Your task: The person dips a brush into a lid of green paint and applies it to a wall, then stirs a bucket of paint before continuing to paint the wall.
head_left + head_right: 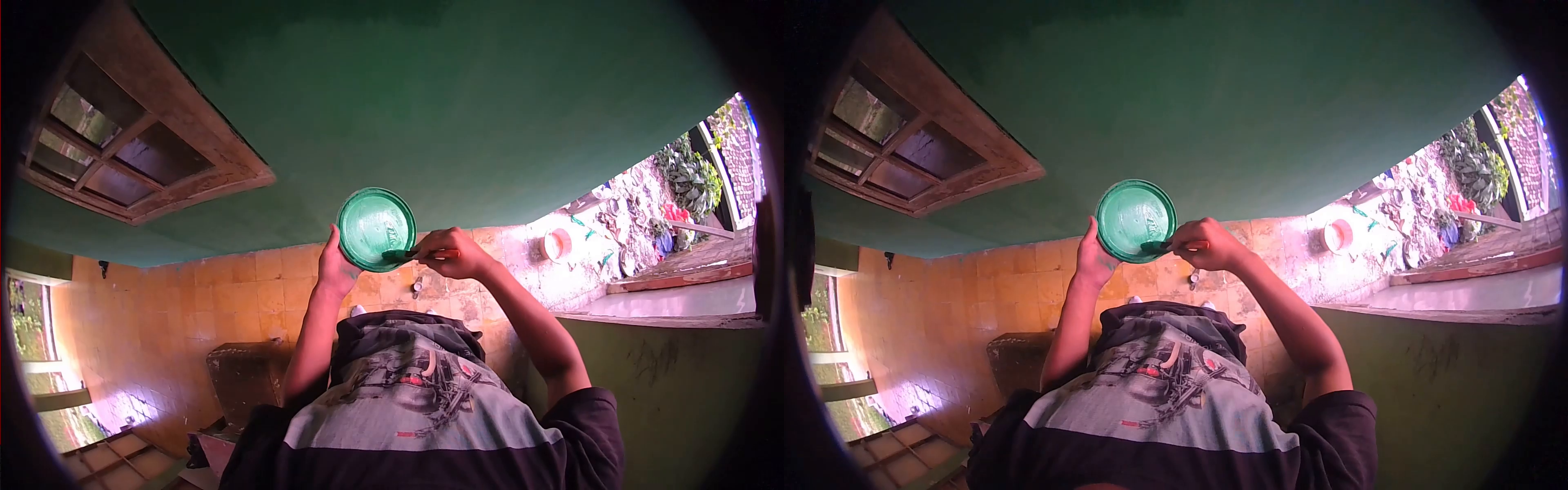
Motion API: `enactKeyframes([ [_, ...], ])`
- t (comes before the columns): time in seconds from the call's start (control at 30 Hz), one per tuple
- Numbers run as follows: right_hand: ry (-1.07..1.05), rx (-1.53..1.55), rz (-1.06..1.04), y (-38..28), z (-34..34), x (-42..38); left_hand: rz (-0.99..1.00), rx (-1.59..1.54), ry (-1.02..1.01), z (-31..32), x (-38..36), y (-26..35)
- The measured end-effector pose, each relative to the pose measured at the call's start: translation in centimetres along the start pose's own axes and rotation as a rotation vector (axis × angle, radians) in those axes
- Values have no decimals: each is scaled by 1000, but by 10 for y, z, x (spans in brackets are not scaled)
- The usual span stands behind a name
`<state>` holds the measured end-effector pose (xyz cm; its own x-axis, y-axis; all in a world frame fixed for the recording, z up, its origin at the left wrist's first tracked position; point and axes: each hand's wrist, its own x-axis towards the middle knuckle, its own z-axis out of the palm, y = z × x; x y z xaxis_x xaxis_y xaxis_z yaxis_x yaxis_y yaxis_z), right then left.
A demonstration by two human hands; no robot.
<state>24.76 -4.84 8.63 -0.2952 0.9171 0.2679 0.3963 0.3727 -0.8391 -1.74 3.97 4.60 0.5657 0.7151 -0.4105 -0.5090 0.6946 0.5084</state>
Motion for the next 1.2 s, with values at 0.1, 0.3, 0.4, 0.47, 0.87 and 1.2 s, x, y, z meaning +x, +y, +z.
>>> enactKeyframes([
  [0.1,5,10,107,-9,-18,10,-12,21,40,4,-3,3],
  [0.3,214,29,172,-8,-25,31,1,46,66,2,-7,2],
  [0.4,180,-57,67,7,-11,30,32,74,53,2,-8,-1],
  [0.47,98,-99,120,3,3,25,50,89,42,3,-7,-2],
  [0.87,502,709,418,17,1,9,132,149,87,-3,0,-9],
  [1.2,724,527,623,49,37,-22,222,128,21,-9,13,-24],
])
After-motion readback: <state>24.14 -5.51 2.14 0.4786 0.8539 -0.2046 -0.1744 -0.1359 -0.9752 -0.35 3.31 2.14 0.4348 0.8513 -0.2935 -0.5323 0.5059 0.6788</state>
